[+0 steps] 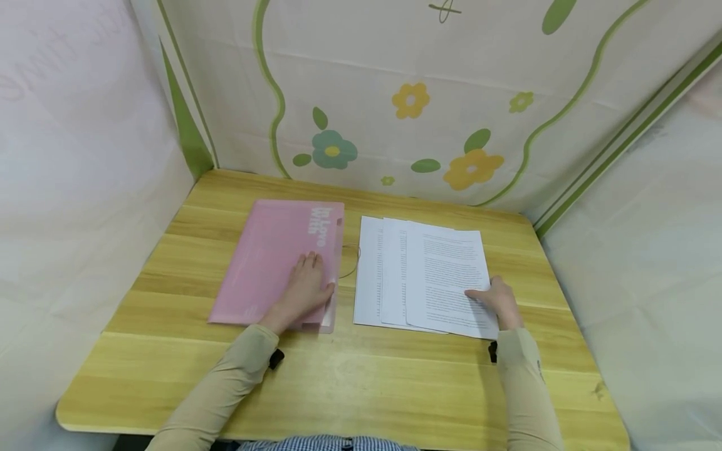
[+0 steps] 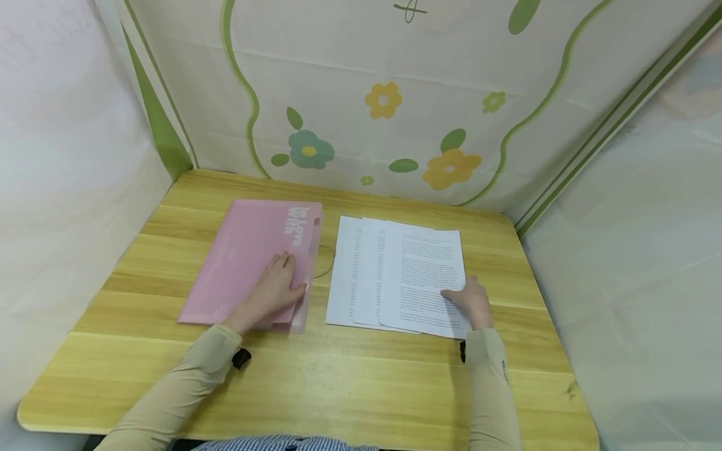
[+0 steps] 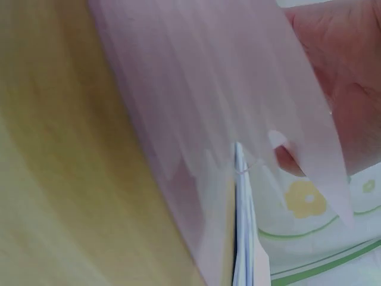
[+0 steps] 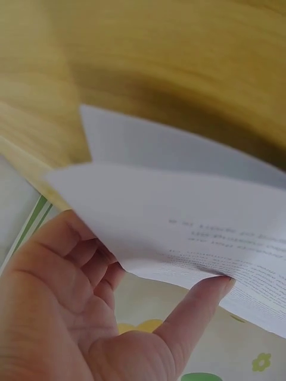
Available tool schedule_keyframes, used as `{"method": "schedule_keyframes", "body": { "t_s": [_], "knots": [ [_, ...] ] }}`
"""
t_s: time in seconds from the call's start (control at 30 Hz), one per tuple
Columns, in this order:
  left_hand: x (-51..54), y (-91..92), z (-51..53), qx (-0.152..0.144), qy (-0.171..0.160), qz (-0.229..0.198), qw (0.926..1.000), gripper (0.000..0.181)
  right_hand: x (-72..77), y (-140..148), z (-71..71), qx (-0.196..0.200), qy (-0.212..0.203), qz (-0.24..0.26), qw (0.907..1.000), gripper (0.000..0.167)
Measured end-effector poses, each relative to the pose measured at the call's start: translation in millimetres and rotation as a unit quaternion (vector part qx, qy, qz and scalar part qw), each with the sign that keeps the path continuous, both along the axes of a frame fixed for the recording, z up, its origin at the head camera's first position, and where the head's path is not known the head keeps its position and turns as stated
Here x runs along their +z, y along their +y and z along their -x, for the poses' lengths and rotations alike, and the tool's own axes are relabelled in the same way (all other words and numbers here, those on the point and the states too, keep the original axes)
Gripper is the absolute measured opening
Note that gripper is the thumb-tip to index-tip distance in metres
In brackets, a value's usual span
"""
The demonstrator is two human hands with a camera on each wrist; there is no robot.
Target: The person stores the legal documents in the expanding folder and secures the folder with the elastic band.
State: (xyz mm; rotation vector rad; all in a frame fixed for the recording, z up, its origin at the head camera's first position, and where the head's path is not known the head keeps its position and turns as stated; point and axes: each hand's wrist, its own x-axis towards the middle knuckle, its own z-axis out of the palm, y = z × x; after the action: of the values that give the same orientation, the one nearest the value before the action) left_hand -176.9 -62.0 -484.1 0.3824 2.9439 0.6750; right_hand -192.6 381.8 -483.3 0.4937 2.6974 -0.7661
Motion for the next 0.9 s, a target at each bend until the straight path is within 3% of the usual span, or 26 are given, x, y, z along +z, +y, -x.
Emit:
{"method": "schedule_keyframes", "body": {
  "t_s": [0.3, 0.5, 0.9],
  "knots": [
    [11.8, 4.2, -5.4, 0.026, 0.018, 0.013, 0.9994, 0.074, 0.8, -0.2, -0.7, 0.001, 0.003, -0.001, 1.0000, 0.074],
    [13.7, 5.6, -9.7, 0.042, 0.043, 0.003, 0.9982, 0.041, 1.2, 1.1, -1.2, 0.004, 0.004, -0.005, 1.0000, 0.074],
    [21.3, 7.3, -11.2, 0.062, 0.028, -0.037, 0.9970, 0.031, 1.6, 10.6, -5.3, 0.012, 0.037, -0.008, 0.9992, 0.052]
  ]
}}
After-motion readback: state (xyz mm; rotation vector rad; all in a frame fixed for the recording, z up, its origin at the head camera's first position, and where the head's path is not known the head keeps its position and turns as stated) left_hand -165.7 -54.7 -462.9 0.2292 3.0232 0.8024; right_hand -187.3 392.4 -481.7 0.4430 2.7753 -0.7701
